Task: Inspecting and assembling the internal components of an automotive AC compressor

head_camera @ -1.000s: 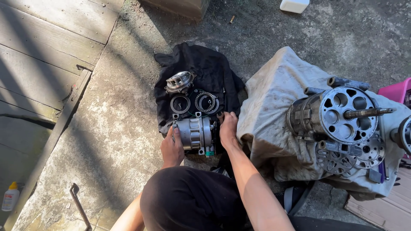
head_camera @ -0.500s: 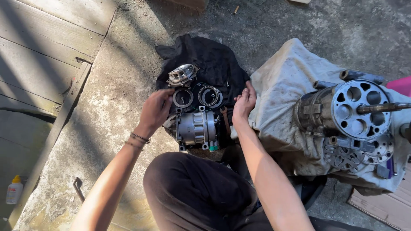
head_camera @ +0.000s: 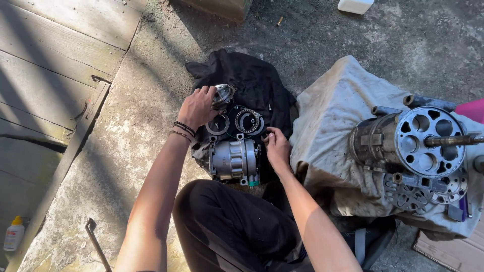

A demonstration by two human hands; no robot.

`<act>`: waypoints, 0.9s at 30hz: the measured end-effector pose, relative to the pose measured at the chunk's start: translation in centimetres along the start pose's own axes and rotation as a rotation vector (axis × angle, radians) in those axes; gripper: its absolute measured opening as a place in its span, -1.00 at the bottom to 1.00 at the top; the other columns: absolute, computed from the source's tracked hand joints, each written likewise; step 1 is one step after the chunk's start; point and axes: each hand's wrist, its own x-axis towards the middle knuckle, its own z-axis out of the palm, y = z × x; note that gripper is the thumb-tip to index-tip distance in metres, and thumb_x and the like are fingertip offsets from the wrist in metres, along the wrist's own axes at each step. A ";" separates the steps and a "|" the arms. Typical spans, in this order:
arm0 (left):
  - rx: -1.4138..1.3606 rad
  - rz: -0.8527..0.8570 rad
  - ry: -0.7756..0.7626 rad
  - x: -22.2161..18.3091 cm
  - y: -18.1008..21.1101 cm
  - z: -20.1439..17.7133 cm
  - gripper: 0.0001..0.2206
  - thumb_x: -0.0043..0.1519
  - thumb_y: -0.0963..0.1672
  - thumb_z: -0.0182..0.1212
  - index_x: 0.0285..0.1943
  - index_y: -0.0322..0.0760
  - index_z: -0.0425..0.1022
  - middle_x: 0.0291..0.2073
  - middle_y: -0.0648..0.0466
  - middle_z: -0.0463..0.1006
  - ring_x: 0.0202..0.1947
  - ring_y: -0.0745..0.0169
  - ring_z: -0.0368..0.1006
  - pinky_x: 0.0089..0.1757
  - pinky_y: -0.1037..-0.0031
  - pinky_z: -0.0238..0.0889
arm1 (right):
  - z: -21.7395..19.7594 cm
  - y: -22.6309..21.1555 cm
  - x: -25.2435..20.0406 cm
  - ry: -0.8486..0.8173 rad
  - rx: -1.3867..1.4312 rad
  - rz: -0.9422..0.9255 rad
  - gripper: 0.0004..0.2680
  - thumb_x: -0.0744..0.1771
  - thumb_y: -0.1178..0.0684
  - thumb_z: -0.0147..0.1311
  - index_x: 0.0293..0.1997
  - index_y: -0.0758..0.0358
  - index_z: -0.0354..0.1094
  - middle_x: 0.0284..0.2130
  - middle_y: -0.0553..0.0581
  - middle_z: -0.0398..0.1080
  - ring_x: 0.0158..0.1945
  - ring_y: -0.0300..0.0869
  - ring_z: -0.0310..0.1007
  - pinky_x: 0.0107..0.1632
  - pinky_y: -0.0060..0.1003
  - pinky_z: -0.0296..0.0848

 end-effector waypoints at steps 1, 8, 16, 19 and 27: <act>-0.001 0.001 -0.001 0.2 -0.3 0.4 -0.37 0.05 0.03 0.43 0.21 -0.17 0.19 -0.04 -0.02 0.46 0.00 -0.16 0.49 -0.17 0.06 0.53 | 0.0 0.0 0.1 0.000 -0.001 0.002 -0.79 0.42 0.11 -0.13 0.04 -0.03 0.50 -0.47 -0.09 0.57 -0.41 -0.21 0.57 -0.21 -0.28 0.53; -0.296 0.025 -0.091 3.3 -4.0 1.0 -0.48 0.02 -0.12 0.27 0.12 -0.40 0.18 -0.12 -0.33 0.49 -0.13 -0.56 0.50 -0.12 -0.21 0.40 | -0.6 -1.1 -0.1 0.014 0.170 -0.001 -0.80 0.41 0.18 -0.14 0.01 0.24 0.48 -0.51 0.09 0.52 -0.50 -0.15 0.49 -0.29 -0.26 0.48; -0.401 -0.115 -0.170 3.6 -1.6 -5.0 -0.53 0.00 -0.08 0.29 0.05 -0.37 0.29 -0.09 -0.31 0.55 -0.02 -0.50 0.49 -0.02 -0.21 0.35 | 0.2 1.5 1.0 0.107 0.224 -0.016 -0.81 0.46 0.10 -0.20 -0.08 0.24 0.42 -0.60 0.08 0.38 -0.53 -0.16 0.37 -0.32 -0.26 0.39; -0.350 -0.138 -0.208 3.6 -2.2 -3.5 -0.50 0.01 -0.08 0.25 0.09 -0.37 0.23 -0.02 -0.32 0.53 0.03 -0.51 0.46 0.07 -0.22 0.29 | 0.6 2.3 1.3 0.141 0.222 -0.023 -0.85 0.46 0.09 -0.20 -0.04 0.24 0.34 -0.52 0.14 0.38 -0.50 -0.15 0.33 -0.38 -0.24 0.34; -0.209 -0.152 -0.173 1.6 0.4 0.3 -0.36 -0.09 -0.07 0.37 0.13 -0.18 0.10 0.01 -0.12 0.45 0.03 -0.34 0.48 -0.02 -0.05 0.46 | 1.1 0.3 0.8 0.055 0.425 0.025 -0.85 0.37 0.19 -0.12 -0.03 0.28 0.37 -0.43 0.15 0.55 -0.50 -0.21 0.48 -0.47 -0.43 0.46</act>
